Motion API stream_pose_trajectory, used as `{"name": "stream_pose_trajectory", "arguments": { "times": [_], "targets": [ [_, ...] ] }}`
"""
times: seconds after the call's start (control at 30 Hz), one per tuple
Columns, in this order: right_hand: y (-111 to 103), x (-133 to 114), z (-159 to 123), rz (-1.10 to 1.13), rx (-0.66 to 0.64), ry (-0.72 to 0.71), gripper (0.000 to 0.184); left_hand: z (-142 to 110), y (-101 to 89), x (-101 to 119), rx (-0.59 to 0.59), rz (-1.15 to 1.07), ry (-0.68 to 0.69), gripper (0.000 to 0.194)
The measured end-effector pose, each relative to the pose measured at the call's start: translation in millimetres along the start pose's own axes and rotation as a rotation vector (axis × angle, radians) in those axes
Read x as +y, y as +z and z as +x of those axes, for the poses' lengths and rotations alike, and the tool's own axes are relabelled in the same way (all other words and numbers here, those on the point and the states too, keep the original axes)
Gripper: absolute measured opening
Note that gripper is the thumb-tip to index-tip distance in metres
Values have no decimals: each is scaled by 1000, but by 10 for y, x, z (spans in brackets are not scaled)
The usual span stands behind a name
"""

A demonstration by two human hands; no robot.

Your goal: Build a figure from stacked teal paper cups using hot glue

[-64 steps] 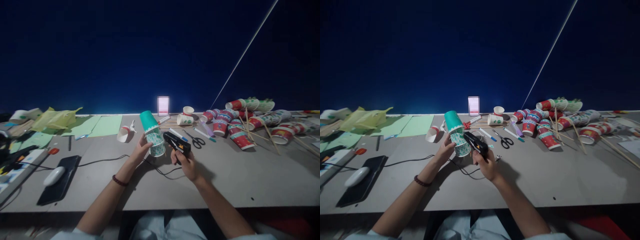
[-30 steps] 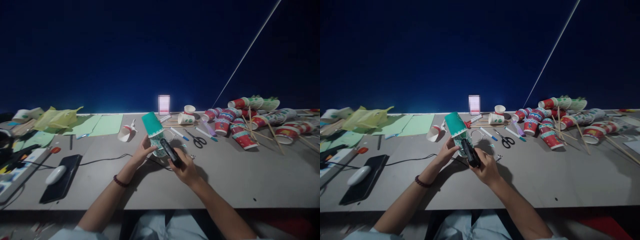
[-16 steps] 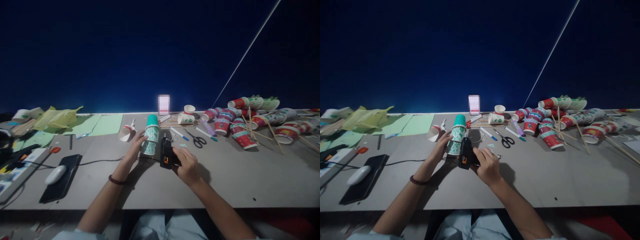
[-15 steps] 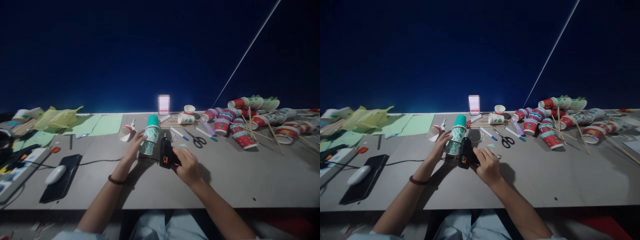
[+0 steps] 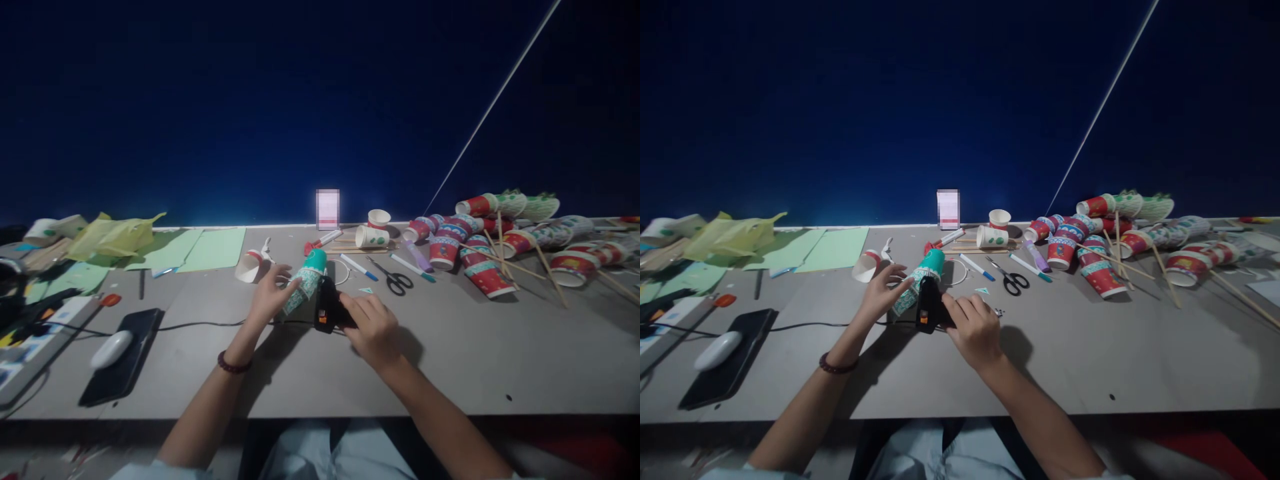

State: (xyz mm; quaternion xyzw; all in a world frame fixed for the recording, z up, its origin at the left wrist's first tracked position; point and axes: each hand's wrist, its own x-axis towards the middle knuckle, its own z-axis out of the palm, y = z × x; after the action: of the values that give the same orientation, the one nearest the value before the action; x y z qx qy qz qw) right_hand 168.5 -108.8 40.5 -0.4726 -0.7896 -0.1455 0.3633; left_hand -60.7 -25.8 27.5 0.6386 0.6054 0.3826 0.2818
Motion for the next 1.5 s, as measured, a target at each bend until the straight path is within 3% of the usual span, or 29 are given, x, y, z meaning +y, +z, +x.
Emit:
{"name": "stream_pose_trajectory", "arguments": {
  "times": [0.1,0.2,0.27,0.33,0.47,0.63,1.0,1.27,1.5],
  "targets": [
    [2,-6,-1,-28,-21,11,35,-13,-6,59,125,46,147,34],
    [11,-15,-2,-72,-62,26,40,-88,-40,216,291,66,441,17],
    [18,-24,1,-100,-102,35,44,-166,-64,347,327,30,569,8],
    [22,-38,7,-120,-141,35,47,-245,-71,458,302,-5,612,6],
    [19,-72,24,-154,-179,11,52,-334,-25,547,257,-21,612,8],
    [23,-94,16,-154,-188,-3,53,-329,38,503,272,-13,567,12],
    [31,-89,7,-127,-190,6,51,-334,50,484,248,-19,580,2],
    [34,-88,6,-124,-208,8,48,-343,45,508,227,-39,595,7],
    [43,-84,-2,-117,-215,20,51,-306,42,480,228,-89,499,8]
  ]
}}
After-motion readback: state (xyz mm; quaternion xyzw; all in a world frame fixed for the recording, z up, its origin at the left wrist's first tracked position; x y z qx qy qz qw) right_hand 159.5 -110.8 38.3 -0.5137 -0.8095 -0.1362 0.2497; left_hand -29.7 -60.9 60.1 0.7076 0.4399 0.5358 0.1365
